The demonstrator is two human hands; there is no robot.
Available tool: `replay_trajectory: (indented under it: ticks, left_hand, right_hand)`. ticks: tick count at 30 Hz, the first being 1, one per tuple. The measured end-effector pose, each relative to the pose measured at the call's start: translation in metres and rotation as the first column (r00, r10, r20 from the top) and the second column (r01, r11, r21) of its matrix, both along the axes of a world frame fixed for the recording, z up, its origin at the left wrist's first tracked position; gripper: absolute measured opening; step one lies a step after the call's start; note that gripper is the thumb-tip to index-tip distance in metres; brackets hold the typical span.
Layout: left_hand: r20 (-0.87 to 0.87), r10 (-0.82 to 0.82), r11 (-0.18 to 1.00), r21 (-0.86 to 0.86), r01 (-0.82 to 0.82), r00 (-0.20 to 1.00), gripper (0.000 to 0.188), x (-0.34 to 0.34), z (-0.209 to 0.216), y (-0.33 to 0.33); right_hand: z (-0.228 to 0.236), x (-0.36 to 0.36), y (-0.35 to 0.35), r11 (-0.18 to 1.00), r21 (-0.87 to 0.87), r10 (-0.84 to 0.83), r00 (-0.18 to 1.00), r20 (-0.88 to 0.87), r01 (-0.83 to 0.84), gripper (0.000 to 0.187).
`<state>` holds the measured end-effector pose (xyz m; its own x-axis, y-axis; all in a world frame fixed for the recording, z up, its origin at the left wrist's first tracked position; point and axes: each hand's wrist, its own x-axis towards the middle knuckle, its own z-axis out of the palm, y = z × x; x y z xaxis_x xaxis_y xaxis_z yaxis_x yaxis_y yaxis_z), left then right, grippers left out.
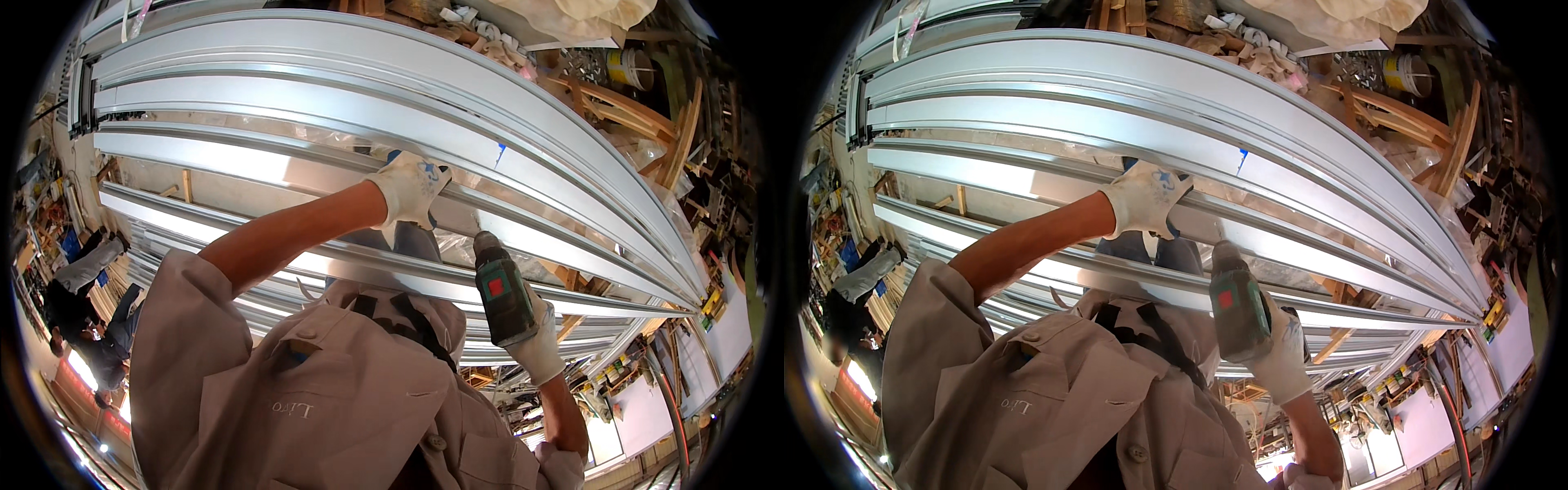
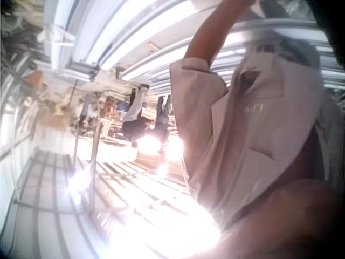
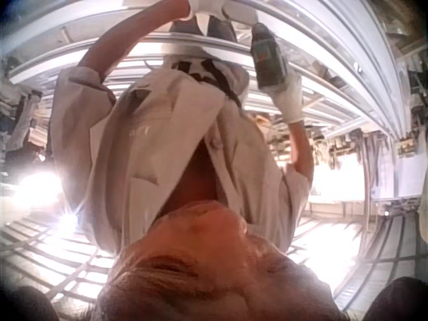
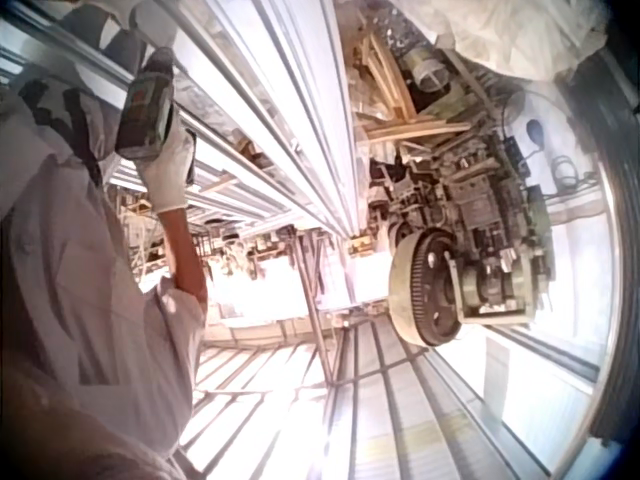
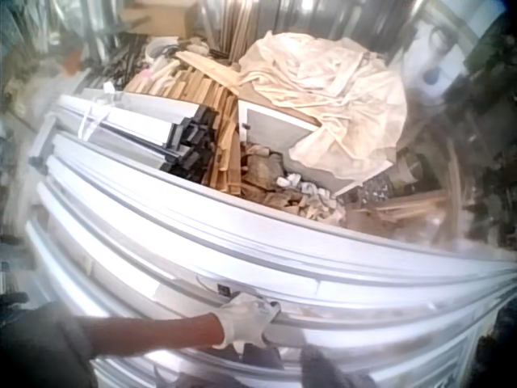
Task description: The person uses a cordless drill to make holes in stacked aluminum window frames. They hold the frames steady with one hand while drilling with the other, then reposition the stack to continue drilling at different locations.
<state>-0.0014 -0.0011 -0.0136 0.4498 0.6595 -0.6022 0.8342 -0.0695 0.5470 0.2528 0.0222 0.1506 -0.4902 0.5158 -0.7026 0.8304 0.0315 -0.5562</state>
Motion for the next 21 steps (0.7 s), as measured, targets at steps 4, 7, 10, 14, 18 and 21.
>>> replay_trajectory:
  ticks: [4, 7, 10, 14, 18, 21]
  left_hand:
    - [-0.045, -0.024, 1.0, -0.012, 0.023, 0.999, 0.089, 0.002, 0.003, 0.003]
    - [-0.029, -0.017, 0.999, -0.048, 0.015, 0.999, 0.095, 0.002, 0.001, 0.003]
    - [-0.009, 0.0, 0.999, -0.048, 0.0, 1.0, 0.095, 0.0, 0.0, 0.001]
    - [0.012, 0.017, 1.0, -0.026, -0.017, 1.0, 0.088, -0.001, -0.003, -0.002]
    - [0.059, -0.022, 0.997, 0.081, 0.018, 0.998, 0.088, -0.003, -0.011, -0.005]
    - [0.077, -0.051, 0.993, 0.113, 0.042, 0.996, 0.088, -0.004, -0.016, -0.007]
  right_hand:
    - [-0.002, 0.0, 0.005, 1.0, -0.02, 0.022, 1.0, 0.009, -0.022, 0.043]
    - [-0.002, 0.0, 0.005, 0.999, -0.043, 0.005, 1.0, 0.003, -0.005, 0.043]
    - [-0.003, 0.004, 0.01, 0.994, 0.034, 0.107, 0.994, -0.018, -0.107, 0.05]
    - [-0.012, 0.022, 0.019, 0.997, 0.019, 0.079, 0.995, -0.062, -0.078, 0.052]
    - [-0.016, 0.029, 0.03, 0.975, 0.099, 0.197, 0.98, 0.044, -0.2, 0.039]
    - [-0.02, 0.023, 0.039, 0.956, 0.042, 0.288, 0.956, 0.053, -0.29, 0.045]
